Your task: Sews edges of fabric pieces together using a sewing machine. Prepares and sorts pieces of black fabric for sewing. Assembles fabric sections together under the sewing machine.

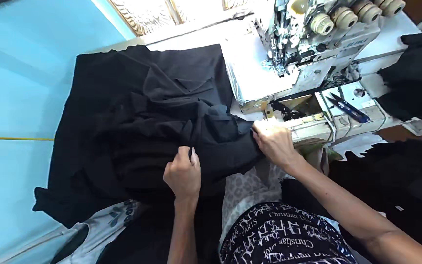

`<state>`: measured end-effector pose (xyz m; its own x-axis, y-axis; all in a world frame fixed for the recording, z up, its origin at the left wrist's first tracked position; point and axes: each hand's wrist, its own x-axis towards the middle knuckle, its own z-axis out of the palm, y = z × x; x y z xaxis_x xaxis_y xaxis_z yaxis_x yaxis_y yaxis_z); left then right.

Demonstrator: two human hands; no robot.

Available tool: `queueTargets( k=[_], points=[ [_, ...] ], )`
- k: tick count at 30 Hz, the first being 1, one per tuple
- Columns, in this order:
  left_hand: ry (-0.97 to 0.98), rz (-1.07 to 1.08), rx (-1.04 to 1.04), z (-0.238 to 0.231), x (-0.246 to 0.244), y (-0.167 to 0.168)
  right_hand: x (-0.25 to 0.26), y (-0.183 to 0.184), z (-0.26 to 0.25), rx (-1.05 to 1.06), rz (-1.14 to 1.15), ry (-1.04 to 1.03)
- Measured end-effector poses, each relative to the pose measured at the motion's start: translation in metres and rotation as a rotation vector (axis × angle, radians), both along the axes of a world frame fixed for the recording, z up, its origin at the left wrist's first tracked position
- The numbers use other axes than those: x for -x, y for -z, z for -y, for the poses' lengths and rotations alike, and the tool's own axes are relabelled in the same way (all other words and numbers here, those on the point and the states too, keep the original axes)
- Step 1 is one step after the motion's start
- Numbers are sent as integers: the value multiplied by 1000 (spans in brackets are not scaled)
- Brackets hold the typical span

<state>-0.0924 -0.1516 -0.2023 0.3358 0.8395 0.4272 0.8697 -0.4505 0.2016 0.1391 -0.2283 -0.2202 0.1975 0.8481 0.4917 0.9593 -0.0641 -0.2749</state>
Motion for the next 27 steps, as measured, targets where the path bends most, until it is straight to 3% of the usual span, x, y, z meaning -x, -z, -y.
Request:
queueTargets(
  k=[2, 6, 11, 14, 17, 19, 27],
  points=[
    [9, -6, -112, 3, -2, 13, 1, 2, 0, 24, 30, -6],
    [57, 25, -121, 3, -2, 9, -3, -10, 10, -10, -31, -91],
    [129, 41, -16, 4, -4, 1, -5, -9, 82, -197, -20, -169],
    [177, 90, 59, 9, -2, -13, -14, 17, 124, 126, -124, -127],
    [241, 108, 31, 20, 2, -36, -32, 32, 140, 849, -339, 0],
    [319, 115, -14, 25, 7, -48, -42, 44, 142, 1126, -416, 36],
    [504, 153, 96, 39, 9, -36, -45, 72, 158, 892, -538, -20]
  ],
)
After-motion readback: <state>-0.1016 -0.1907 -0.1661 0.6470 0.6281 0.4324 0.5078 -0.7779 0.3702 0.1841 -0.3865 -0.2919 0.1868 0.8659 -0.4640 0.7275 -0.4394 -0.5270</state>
